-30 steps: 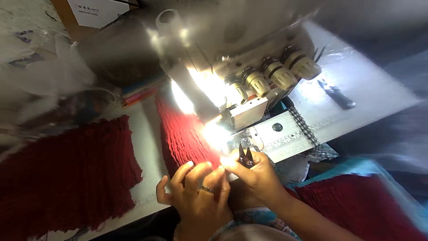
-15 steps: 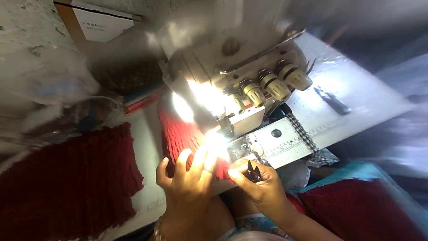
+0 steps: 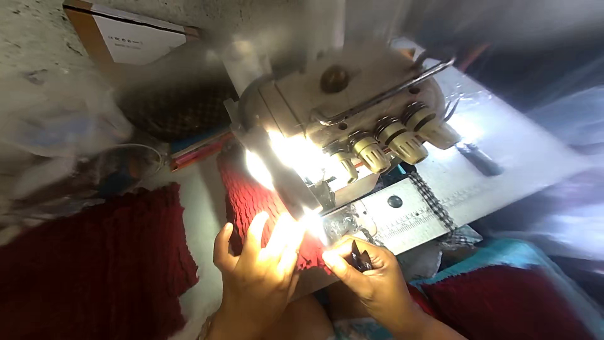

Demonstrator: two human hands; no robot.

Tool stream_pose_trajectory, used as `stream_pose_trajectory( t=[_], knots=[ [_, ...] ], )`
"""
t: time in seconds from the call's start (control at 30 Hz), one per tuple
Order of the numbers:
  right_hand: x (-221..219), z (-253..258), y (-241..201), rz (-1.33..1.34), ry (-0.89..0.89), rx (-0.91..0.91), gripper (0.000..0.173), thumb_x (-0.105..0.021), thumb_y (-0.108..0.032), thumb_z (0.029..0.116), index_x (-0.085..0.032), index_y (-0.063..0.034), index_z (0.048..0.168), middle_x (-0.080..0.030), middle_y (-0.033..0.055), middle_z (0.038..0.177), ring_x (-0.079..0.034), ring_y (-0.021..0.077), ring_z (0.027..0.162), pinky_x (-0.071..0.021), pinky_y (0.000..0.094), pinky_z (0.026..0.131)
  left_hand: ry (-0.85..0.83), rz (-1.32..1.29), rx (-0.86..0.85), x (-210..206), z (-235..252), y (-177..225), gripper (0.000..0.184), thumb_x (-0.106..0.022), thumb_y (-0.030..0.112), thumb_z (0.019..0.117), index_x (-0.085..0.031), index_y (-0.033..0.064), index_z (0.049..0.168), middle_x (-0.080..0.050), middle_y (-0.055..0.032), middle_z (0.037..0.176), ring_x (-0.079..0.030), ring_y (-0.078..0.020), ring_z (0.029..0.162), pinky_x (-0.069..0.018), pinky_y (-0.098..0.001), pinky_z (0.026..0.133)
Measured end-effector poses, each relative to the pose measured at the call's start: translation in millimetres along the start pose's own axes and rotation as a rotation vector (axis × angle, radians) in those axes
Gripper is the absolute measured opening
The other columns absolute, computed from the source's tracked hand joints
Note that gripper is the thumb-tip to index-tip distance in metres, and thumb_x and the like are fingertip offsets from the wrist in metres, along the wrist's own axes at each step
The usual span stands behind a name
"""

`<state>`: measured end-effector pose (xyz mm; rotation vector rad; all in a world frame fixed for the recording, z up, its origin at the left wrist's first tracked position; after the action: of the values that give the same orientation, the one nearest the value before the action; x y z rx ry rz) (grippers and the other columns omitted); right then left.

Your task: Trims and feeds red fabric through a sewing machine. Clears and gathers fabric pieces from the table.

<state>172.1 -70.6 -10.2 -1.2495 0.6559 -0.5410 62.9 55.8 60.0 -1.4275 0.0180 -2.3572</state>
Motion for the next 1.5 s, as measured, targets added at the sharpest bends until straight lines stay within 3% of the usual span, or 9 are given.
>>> stream_pose_trajectory(
  t=[0.27, 0.53, 0.7, 0.87, 1.03, 1.13, 1.27, 1.37, 1.5],
  knots=[
    [-2.5, 9.5, -0.4, -0.015, 0.018, 0.002, 0.014, -0.072, -0.019, 0.0909, -0.072, -0.0105, 0.080, -0.064, -0.0081, 0.075, -0.053, -0.0089, 0.064, -0.0425, 0.0064, 0.057, -0.008, -0.025, 0.010, -2.0, 5.0, -6.3, 0.034, -0.046, 0.032, 0.0999, -0.077, 0.0323, 0.115, -0.076, 0.0038, 0.114, -0.062, -0.0280, 0.112, -0.0256, -0.0553, 0.102],
    [-4.6, 19.9, 1.5, -0.004, 0.031, -0.018, 0.010, -0.073, -0.017, 0.0891, -0.073, -0.0105, 0.081, -0.064, -0.0091, 0.075, -0.052, -0.0093, 0.062, -0.0422, 0.0067, 0.055, 0.013, 0.003, -0.002, 0.0, 5.5, -0.1, 0.031, -0.050, 0.029, 0.1000, -0.076, 0.0319, 0.116, -0.075, 0.0052, 0.114, -0.059, -0.0248, 0.106, -0.0253, -0.0507, 0.100],
    [-4.0, 20.0, 1.0, -0.018, 0.034, 0.010, 0.010, -0.073, -0.015, 0.0889, -0.073, -0.0099, 0.080, -0.064, -0.0089, 0.074, -0.051, -0.0101, 0.062, -0.0423, 0.0059, 0.056, 0.059, 0.010, -0.001, 5.7, 0.2, 8.8, 0.026, -0.054, 0.021, 0.0995, -0.076, 0.0278, 0.111, -0.075, 0.0049, 0.108, -0.059, -0.0214, 0.111, -0.0256, -0.0473, 0.102],
    [-6.7, 32.4, 0.1, -0.031, 0.023, -0.053, 0.017, -0.073, -0.014, 0.0851, -0.065, -0.0138, 0.070, -0.056, -0.0128, 0.066, -0.046, -0.0114, 0.058, -0.0368, 0.0062, 0.051, 0.045, 0.005, -0.010, -0.8, 2.5, -1.1, 0.028, -0.053, 0.021, 0.0991, -0.076, 0.0289, 0.114, -0.074, 0.0052, 0.112, -0.059, -0.0234, 0.104, -0.0251, -0.0492, 0.101],
    [-11.7, 43.4, 4.6, 0.105, 0.038, -0.177, 0.027, -0.075, -0.010, 0.0836, -0.058, -0.0193, 0.065, -0.055, -0.0131, 0.061, -0.051, -0.0077, 0.055, -0.0418, 0.0096, 0.052, 0.075, -0.030, -0.011, 2.3, 6.0, 2.5, 0.025, -0.055, 0.020, 0.0985, -0.078, 0.0271, 0.105, -0.076, 0.0054, 0.105, -0.061, -0.0213, 0.106, -0.0275, -0.0475, 0.100],
    [-9.7, 43.1, 4.2, 0.125, 0.038, -0.202, 0.023, -0.072, -0.008, 0.0876, -0.061, -0.0175, 0.070, -0.059, -0.0119, 0.063, -0.054, -0.0069, 0.055, -0.0452, 0.0096, 0.052, 0.039, -0.043, 0.013, -0.6, 3.9, -0.3, 0.029, -0.052, 0.021, 0.0986, -0.077, 0.0289, 0.110, -0.076, 0.0052, 0.109, -0.061, -0.0231, 0.105, -0.0268, -0.0496, 0.099],
    [4.1, 43.1, -1.3, 0.106, 0.029, -0.135, 0.027, -0.053, -0.013, 0.1005, -0.065, -0.0165, 0.076, -0.062, -0.0133, 0.066, -0.052, -0.0082, 0.054, -0.0416, 0.0088, 0.050, 0.031, -0.029, 0.019, -1.7, 2.6, -0.9, 0.031, -0.052, 0.020, 0.0987, -0.076, 0.0308, 0.114, -0.075, 0.0063, 0.112, -0.061, -0.0238, 0.107, -0.0269, -0.0503, 0.099],
    [3.4, 43.3, -10.1, 0.060, -0.018, -0.013, 0.008, -0.065, -0.015, 0.0948, -0.062, -0.0159, 0.087, -0.059, -0.0139, 0.074, -0.051, -0.0090, 0.060, -0.0416, 0.0079, 0.053, 0.032, -0.018, 0.020, -1.6, 3.4, 1.3, 0.031, -0.051, 0.018, 0.0988, -0.076, 0.0303, 0.113, -0.075, 0.0045, 0.110, -0.061, -0.0247, 0.105, -0.0276, -0.0510, 0.099],
    [-5.8, 47.8, -12.4, -0.074, -0.020, 0.037, 0.012, -0.072, -0.013, 0.0859, -0.067, -0.0081, 0.095, -0.062, -0.0116, 0.078, -0.051, -0.0097, 0.063, -0.0420, 0.0067, 0.055, 0.031, -0.024, 0.024, -1.7, 3.8, 1.8, 0.034, -0.051, 0.014, 0.0981, -0.077, 0.0309, 0.114, -0.075, 0.0044, 0.111, -0.062, -0.0246, 0.104, -0.0284, -0.0518, 0.098]
  ],
)
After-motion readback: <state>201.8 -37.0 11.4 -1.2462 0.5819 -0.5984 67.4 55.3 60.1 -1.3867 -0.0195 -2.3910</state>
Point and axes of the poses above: each hand's wrist, its own z-axis towards the middle knuckle, its own x-axis out of the back of the hand, y = z × x, the point moved 4 cm from there along z, towards the middle knuckle
